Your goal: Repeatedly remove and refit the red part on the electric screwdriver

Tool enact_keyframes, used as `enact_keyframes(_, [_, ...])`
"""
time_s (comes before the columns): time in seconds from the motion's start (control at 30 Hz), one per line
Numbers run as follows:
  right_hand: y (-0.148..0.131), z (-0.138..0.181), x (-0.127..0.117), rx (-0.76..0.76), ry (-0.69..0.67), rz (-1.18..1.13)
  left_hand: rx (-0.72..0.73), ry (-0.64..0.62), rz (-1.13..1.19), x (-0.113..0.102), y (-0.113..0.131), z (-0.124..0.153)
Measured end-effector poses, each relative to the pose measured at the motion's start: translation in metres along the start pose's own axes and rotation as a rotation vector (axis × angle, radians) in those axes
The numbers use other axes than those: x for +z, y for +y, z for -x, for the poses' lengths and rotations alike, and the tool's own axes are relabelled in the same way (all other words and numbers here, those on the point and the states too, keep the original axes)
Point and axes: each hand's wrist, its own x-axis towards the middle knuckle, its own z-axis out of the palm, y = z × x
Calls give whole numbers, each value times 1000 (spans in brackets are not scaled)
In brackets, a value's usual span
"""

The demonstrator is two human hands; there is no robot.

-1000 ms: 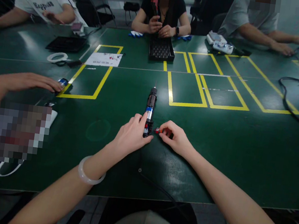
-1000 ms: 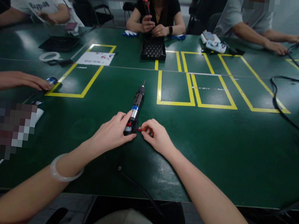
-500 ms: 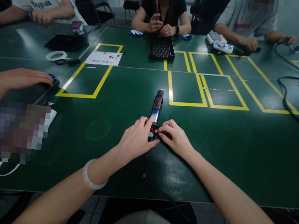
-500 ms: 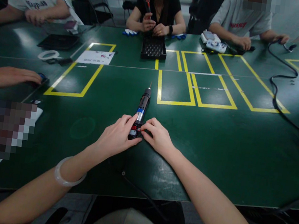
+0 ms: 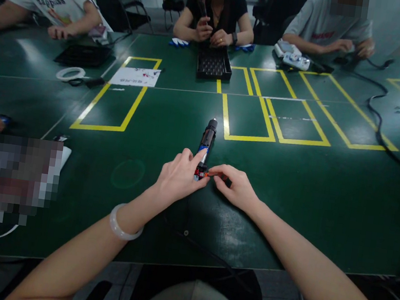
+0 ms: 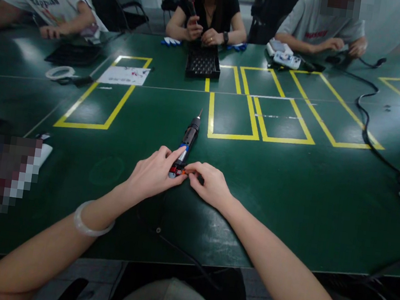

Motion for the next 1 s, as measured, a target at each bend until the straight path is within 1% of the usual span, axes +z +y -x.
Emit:
enact_keyframes(0.17, [4,-1,-4,5,18,-16,15,-4,-59,-3,-17,2])
enact_keyframes(0.23, [6,-1,-5,14,20,-27,-16,-15,-83,-5,-30,2])
enact_keyframes(0.3, [7,-1,-5,23,18,-41,-67,-27,-100,-8,-47,2])
enact_keyframes(0.43, [4,-2,-5,44,16,-78,-192,-72,-95,-13,-96,-2])
enact_keyframes(0.7, [2,-3,-4,65,-12,-130,-395,-161,-106,-16,-218,-13])
enact_keyframes(0.8, [1,-3,-4,73,-17,-127,-463,-183,-128,-18,-250,-16])
enact_keyframes(0.83, [1,-3,-4,74,-18,-127,-481,-177,-132,-19,-255,-16])
enact_keyframes(0.9, [2,-3,-4,73,-17,-133,-509,-128,-143,-19,-257,-13])
enact_keyframes(1.0, [3,-3,-3,70,-18,-140,-525,10,-190,-15,-243,-4])
